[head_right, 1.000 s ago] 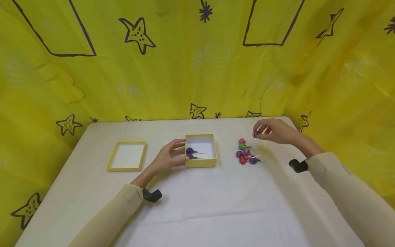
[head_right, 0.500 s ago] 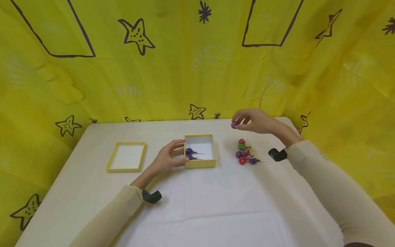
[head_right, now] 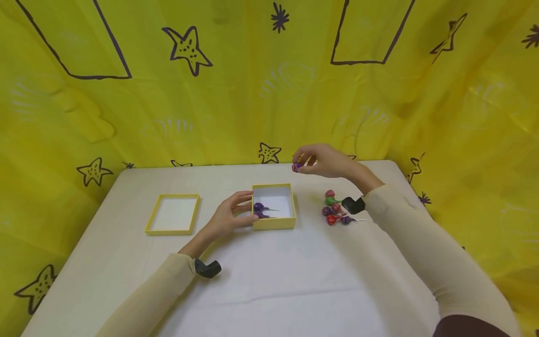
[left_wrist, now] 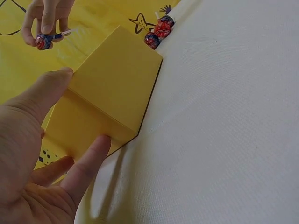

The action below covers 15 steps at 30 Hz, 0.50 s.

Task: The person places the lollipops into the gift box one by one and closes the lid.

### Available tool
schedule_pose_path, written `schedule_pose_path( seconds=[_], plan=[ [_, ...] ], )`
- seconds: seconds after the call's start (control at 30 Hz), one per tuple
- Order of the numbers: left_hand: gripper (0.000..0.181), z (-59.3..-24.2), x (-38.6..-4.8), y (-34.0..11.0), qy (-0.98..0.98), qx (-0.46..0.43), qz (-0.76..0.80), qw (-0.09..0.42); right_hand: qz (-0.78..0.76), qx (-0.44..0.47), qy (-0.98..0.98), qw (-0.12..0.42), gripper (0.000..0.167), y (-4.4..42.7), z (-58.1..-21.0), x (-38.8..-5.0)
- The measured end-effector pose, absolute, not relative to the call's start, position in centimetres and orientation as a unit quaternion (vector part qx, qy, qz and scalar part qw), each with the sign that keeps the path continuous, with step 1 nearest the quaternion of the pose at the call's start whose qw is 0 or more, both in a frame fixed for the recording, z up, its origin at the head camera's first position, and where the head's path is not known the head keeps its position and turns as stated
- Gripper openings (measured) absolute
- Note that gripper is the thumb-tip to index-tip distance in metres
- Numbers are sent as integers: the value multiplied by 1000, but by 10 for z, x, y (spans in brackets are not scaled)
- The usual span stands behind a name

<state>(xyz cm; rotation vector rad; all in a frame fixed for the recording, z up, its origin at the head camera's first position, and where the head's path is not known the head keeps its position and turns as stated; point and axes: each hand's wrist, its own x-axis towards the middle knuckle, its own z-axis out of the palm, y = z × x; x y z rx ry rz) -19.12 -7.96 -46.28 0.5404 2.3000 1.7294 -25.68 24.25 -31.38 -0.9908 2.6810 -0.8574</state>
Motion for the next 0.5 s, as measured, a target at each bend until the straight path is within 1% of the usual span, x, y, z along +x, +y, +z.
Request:
schedule_pose_path(
  seconds=[0.23, 0.5],
  plan=[
    [77, -463, -192, -80, 780, 175, 590, 113, -304, -339, 887, 74, 24, 221, -328, -265],
    [77, -466, -192, -80, 773, 174, 598, 116, -332, -348, 872, 96, 22, 195, -349, -268]
  ],
)
